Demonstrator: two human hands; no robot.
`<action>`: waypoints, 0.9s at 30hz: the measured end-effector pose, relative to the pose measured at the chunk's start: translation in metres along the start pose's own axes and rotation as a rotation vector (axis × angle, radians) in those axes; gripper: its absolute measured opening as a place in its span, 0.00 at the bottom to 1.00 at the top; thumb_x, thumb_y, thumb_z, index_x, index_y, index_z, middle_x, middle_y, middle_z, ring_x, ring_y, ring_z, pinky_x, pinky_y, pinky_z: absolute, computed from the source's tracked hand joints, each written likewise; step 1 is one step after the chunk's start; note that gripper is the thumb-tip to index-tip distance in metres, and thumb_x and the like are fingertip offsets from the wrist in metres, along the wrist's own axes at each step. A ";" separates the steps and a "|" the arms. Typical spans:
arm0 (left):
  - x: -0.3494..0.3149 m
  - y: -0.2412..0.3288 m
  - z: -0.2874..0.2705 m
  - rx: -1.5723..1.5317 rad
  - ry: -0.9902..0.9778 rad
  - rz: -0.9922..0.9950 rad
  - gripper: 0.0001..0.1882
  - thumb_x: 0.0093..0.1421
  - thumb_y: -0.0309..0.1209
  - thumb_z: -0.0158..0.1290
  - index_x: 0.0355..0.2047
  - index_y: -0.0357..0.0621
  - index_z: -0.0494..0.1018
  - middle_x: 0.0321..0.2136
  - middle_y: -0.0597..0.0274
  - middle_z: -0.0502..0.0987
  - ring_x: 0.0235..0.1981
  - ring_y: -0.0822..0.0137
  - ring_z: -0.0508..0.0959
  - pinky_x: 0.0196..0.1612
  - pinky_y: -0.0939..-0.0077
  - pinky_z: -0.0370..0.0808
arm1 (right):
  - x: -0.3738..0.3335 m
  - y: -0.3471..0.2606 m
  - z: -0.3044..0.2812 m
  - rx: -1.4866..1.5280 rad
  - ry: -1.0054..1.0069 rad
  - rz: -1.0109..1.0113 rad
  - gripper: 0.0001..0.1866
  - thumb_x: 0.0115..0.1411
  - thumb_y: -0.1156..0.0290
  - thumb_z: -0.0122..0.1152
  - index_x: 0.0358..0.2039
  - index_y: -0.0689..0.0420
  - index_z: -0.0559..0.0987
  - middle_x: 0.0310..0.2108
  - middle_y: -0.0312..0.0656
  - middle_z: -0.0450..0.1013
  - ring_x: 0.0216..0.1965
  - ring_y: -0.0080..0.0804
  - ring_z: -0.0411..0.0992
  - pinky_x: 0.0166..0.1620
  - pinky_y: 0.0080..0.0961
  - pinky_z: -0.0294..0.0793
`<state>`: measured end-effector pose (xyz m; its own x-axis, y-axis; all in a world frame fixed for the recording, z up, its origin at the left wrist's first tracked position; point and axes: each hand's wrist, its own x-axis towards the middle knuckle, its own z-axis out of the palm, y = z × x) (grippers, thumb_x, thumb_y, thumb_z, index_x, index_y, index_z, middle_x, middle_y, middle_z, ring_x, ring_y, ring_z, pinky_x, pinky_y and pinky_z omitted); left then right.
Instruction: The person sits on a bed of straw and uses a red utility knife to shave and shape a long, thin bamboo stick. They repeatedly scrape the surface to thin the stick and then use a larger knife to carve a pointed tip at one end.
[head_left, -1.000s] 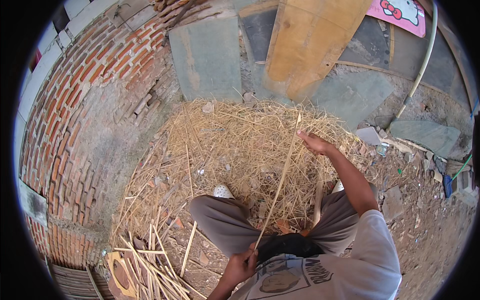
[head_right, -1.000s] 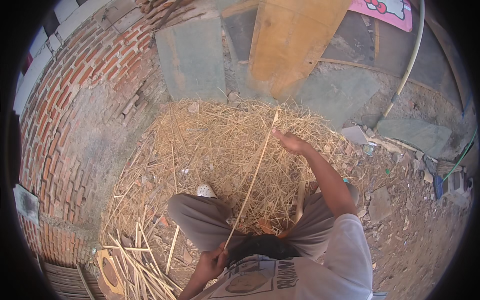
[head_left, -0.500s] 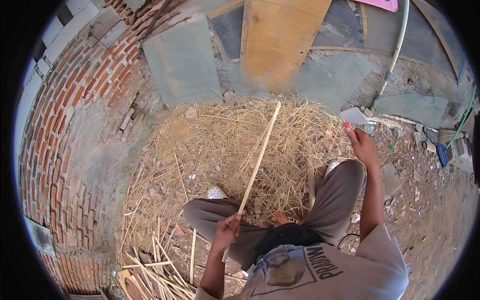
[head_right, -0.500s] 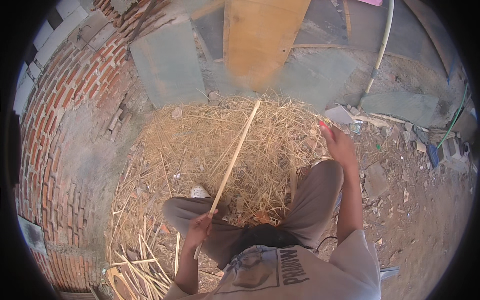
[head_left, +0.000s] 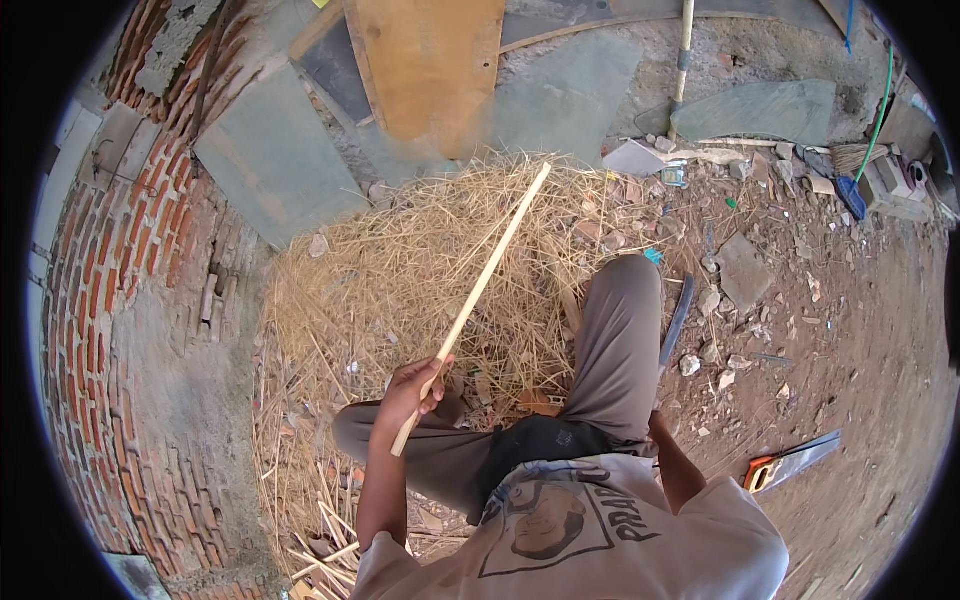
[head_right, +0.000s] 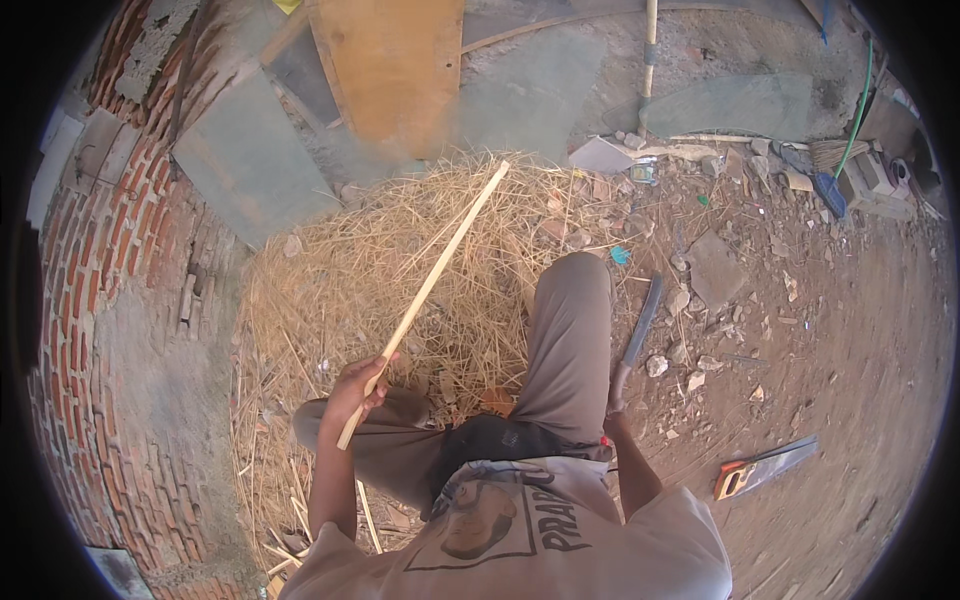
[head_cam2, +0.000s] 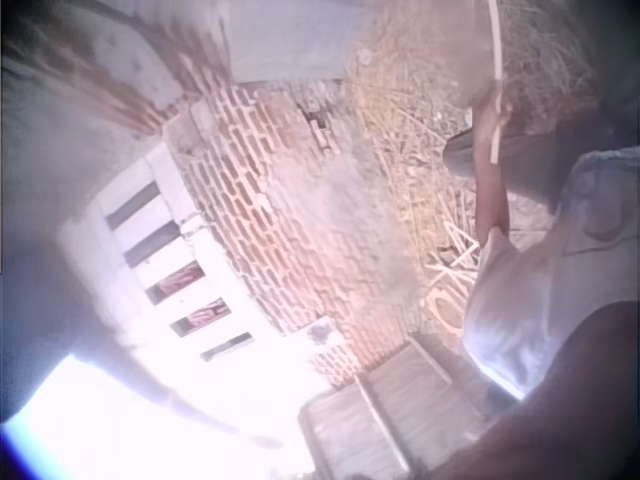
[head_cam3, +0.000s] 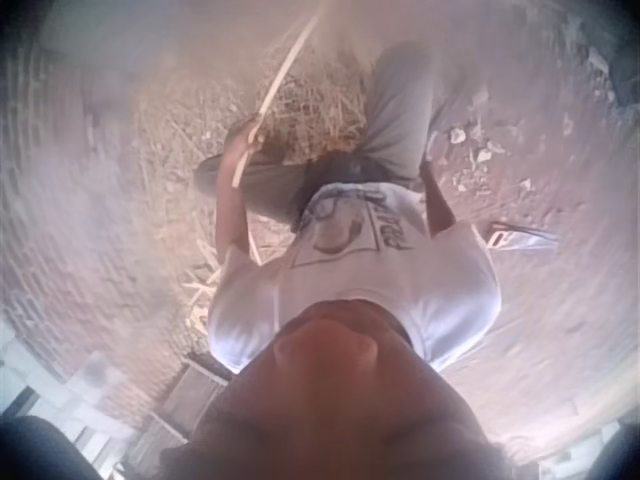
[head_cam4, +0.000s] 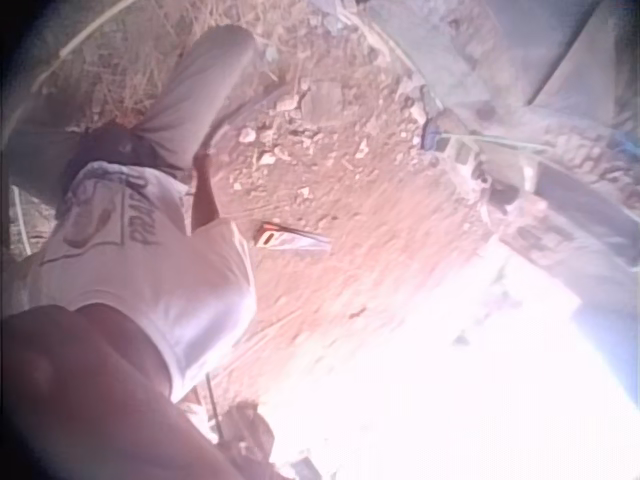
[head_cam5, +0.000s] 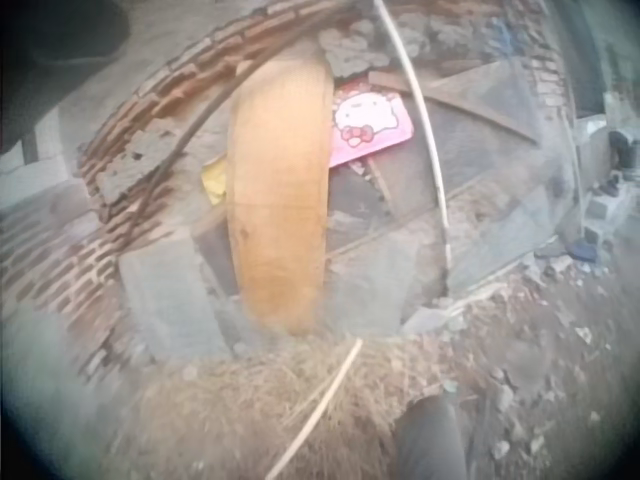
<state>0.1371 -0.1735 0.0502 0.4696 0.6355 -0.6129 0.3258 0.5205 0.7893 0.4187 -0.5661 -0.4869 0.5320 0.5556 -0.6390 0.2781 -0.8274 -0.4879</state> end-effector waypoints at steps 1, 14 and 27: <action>-0.006 -0.004 0.000 0.006 0.025 -0.006 0.18 0.68 0.34 0.46 0.53 0.33 0.71 0.14 0.65 0.69 0.09 0.80 0.60 0.13 0.86 0.57 | -0.013 -0.016 -0.011 -0.049 -0.013 0.061 0.29 0.56 0.47 0.54 0.38 0.66 0.78 0.38 0.60 0.76 0.44 0.56 0.75 0.47 0.46 0.74; -0.004 0.017 0.001 0.203 -0.002 -0.050 0.18 0.67 0.31 0.44 0.53 0.35 0.71 0.18 0.65 0.72 0.10 0.81 0.63 0.14 0.87 0.60 | 0.013 -0.094 -0.069 0.054 0.400 0.738 0.27 0.57 0.50 0.53 0.46 0.61 0.75 0.46 0.56 0.75 0.49 0.51 0.74 0.51 0.41 0.72; -0.003 0.054 -0.076 0.139 -0.135 -0.018 0.35 0.67 0.56 0.32 0.56 0.37 0.65 0.37 0.46 0.79 0.20 0.70 0.76 0.26 0.80 0.76 | 0.036 -0.092 -0.105 0.226 0.465 0.447 0.37 0.52 0.44 0.57 0.47 0.69 0.74 0.39 0.53 0.77 0.43 0.48 0.76 0.46 0.42 0.74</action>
<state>0.0908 -0.1042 0.0917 0.5652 0.5395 -0.6241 0.4410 0.4417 0.7813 0.4964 -0.4783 -0.4024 0.8592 0.0300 -0.5108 -0.1951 -0.9037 -0.3812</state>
